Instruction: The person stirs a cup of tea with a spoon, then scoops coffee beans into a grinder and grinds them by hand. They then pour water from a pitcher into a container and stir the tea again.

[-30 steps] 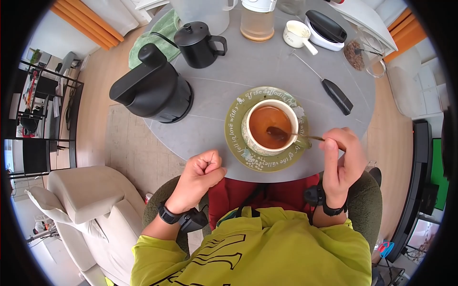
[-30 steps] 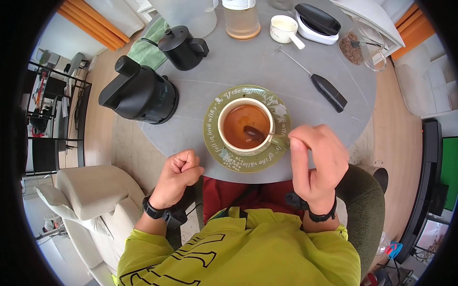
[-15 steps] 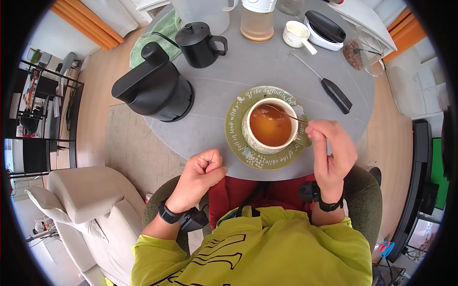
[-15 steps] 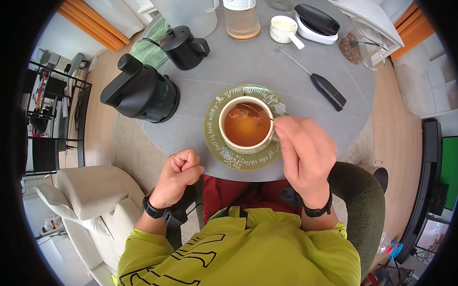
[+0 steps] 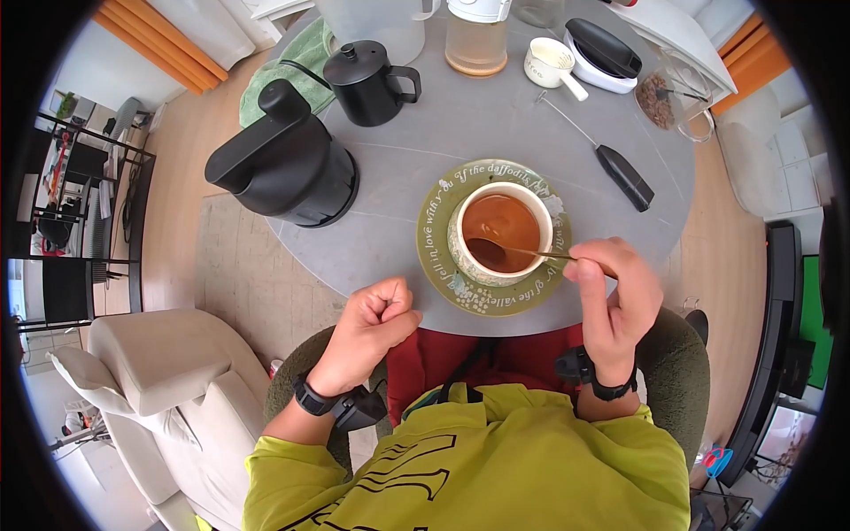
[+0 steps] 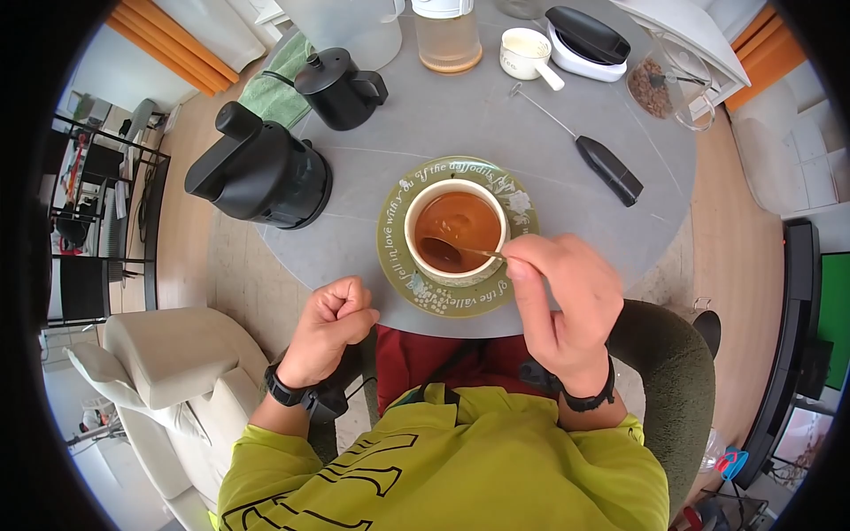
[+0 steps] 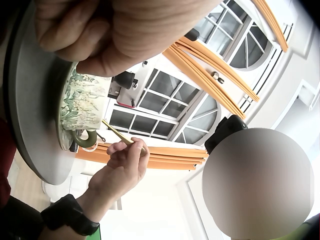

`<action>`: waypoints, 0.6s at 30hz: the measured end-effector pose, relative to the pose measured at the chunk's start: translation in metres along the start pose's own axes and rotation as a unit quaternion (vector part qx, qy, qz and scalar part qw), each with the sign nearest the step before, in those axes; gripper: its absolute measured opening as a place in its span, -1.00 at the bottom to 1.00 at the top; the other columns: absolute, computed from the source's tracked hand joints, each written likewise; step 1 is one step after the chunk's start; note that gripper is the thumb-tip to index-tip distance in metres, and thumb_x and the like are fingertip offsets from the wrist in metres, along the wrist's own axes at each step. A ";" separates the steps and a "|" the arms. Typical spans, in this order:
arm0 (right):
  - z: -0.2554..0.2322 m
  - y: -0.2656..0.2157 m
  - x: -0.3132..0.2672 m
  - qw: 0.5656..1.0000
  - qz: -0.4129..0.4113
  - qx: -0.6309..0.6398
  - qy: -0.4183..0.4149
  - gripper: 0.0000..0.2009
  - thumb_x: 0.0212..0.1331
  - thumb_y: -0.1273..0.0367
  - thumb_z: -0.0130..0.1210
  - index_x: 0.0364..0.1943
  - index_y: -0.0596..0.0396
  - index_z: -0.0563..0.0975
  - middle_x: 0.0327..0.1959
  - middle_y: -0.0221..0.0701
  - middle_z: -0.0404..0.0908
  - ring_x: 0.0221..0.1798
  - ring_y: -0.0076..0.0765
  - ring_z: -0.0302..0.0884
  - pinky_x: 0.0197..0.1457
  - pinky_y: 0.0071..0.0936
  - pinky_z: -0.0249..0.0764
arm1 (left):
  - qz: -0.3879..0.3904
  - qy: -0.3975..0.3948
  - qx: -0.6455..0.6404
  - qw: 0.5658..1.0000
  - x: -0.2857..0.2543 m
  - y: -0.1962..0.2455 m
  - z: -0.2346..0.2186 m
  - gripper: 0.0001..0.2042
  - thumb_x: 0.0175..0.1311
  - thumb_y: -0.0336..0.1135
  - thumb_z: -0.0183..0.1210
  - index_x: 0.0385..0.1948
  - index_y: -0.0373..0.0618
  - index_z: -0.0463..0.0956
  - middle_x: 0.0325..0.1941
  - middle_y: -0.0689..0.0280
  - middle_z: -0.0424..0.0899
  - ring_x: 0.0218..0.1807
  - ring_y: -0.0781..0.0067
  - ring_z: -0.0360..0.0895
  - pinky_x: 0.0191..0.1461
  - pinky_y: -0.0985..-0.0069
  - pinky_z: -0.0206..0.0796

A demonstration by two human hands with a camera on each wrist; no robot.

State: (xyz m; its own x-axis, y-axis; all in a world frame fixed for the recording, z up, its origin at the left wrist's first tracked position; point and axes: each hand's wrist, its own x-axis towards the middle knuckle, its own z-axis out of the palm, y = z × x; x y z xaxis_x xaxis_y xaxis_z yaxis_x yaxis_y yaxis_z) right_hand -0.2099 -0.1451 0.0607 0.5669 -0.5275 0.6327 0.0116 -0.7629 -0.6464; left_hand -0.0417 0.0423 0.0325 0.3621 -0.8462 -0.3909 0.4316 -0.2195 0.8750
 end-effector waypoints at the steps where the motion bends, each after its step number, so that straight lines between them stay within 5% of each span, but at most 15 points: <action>1: 0.001 0.001 0.001 1.000 0.000 0.000 0.000 -0.91 0.03 0.62 0.14 -0.35 0.23 0.55 -0.53 -0.28 0.55 -0.57 -0.28 0.45 -0.50 -0.49 0.31 | 0.001 0.000 -0.001 1.000 0.000 0.000 0.000 -0.64 0.14 -0.71 -0.03 -0.66 0.01 0.06 -0.61 0.58 0.10 -0.57 0.78 -0.06 -0.50 0.67 -0.20; 12: -0.004 0.009 0.002 0.994 -0.029 -0.097 0.034 -0.90 0.03 0.63 0.12 -0.34 0.25 0.54 -0.51 -0.25 0.55 -0.55 -0.25 0.45 -0.49 -0.48 0.33 | -0.003 0.004 -0.002 1.000 0.000 0.000 -0.002 -0.64 0.14 -0.71 -0.03 -0.66 0.01 0.06 -0.61 0.58 0.11 -0.57 0.78 -0.05 -0.51 0.67 -0.20; 18: -0.009 0.007 -0.003 0.999 0.005 -0.031 0.023 -0.93 0.05 0.64 0.08 -0.37 0.27 0.51 -0.53 -0.27 0.53 -0.55 -0.27 0.44 -0.49 -0.50 0.31 | -0.007 0.004 -0.002 1.000 0.002 -0.001 -0.002 -0.64 0.14 -0.71 -0.03 -0.66 0.01 0.06 -0.60 0.57 0.12 -0.57 0.78 -0.05 -0.51 0.66 -0.20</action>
State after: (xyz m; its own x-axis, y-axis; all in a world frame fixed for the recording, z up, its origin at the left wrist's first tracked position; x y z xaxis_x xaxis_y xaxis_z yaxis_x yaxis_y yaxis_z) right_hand -0.2188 -0.1524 0.0584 0.5281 -0.5506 0.6464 -0.0449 -0.7783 -0.6263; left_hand -0.0399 0.0419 0.0305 0.3626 -0.8388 -0.4062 0.4400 -0.2301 0.8680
